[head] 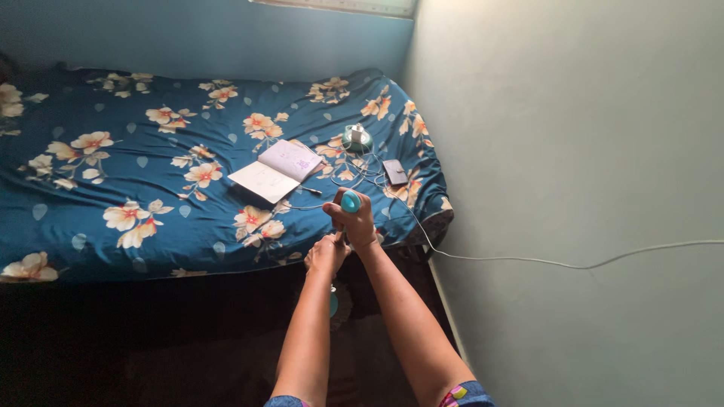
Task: The person attaches the handle parts of a spin mop together, immerses the mop head into a bucket of water, spins it to wring out excess water, and then uses the mop to clean the floor in a hallway and a bedroom.
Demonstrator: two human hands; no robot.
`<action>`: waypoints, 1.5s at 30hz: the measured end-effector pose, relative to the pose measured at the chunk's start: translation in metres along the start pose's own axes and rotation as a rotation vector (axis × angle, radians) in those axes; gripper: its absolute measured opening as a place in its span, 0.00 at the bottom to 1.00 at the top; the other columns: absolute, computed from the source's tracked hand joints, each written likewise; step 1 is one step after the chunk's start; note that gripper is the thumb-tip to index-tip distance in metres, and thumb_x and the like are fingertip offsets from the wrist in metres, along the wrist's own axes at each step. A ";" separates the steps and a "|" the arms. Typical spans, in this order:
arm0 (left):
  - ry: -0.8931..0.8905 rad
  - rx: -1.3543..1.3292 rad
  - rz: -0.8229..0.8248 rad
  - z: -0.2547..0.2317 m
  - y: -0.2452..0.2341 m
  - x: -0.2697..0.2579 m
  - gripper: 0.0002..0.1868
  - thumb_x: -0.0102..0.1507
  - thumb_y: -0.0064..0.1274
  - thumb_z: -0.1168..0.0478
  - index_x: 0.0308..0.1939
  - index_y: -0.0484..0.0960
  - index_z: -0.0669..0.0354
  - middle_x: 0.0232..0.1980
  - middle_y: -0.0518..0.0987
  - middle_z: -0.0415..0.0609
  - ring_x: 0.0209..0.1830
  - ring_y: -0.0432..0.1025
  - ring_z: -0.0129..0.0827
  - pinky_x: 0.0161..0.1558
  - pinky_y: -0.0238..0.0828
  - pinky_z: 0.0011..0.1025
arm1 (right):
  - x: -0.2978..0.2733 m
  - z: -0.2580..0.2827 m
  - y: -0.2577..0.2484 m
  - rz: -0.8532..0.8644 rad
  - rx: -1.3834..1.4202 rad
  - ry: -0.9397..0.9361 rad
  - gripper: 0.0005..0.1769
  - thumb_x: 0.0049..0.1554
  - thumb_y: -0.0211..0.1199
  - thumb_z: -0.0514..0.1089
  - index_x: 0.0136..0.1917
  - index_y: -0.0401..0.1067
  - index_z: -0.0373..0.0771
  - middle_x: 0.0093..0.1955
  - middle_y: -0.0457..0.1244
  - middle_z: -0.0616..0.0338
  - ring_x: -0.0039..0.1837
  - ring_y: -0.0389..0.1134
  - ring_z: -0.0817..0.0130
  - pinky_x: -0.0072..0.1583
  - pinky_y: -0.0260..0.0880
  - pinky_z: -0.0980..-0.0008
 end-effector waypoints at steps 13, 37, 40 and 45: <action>0.160 0.004 -0.025 0.019 0.016 0.005 0.22 0.58 0.58 0.42 0.48 0.86 0.49 0.50 0.84 0.55 0.54 0.77 0.52 0.55 0.72 0.46 | -0.023 0.014 0.008 -0.050 -0.094 0.005 0.16 0.54 0.70 0.43 0.31 0.67 0.36 0.24 0.59 0.64 0.26 0.59 0.79 0.30 0.57 0.78; 0.234 0.183 -0.037 0.021 -0.067 0.006 0.20 0.52 0.62 0.44 0.46 0.89 0.42 0.50 0.85 0.51 0.54 0.79 0.49 0.57 0.74 0.43 | 0.033 0.014 0.051 -0.027 -0.070 0.007 0.13 0.53 0.72 0.43 0.33 0.71 0.37 0.25 0.64 0.61 0.27 0.66 0.76 0.31 0.67 0.77; 0.218 0.228 -0.047 0.028 -0.067 0.015 0.20 0.55 0.59 0.43 0.48 0.88 0.42 0.51 0.85 0.53 0.55 0.78 0.51 0.58 0.73 0.44 | 0.029 0.003 0.056 -0.011 -0.100 -0.032 0.14 0.53 0.72 0.43 0.33 0.70 0.37 0.26 0.64 0.61 0.28 0.67 0.76 0.30 0.66 0.78; 0.199 0.232 -0.068 0.051 -0.055 0.034 0.22 0.56 0.57 0.40 0.53 0.86 0.34 0.54 0.84 0.50 0.57 0.77 0.51 0.59 0.72 0.47 | 0.008 -0.011 0.063 0.030 -0.203 -0.076 0.14 0.52 0.73 0.45 0.35 0.71 0.37 0.29 0.65 0.63 0.31 0.67 0.78 0.33 0.66 0.78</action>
Point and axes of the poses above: each hand's wrist, its own x-axis towards the middle knuckle, its own y-axis out of the palm, z = x × y, the point moved 4 cm from there along x, towards the middle knuckle
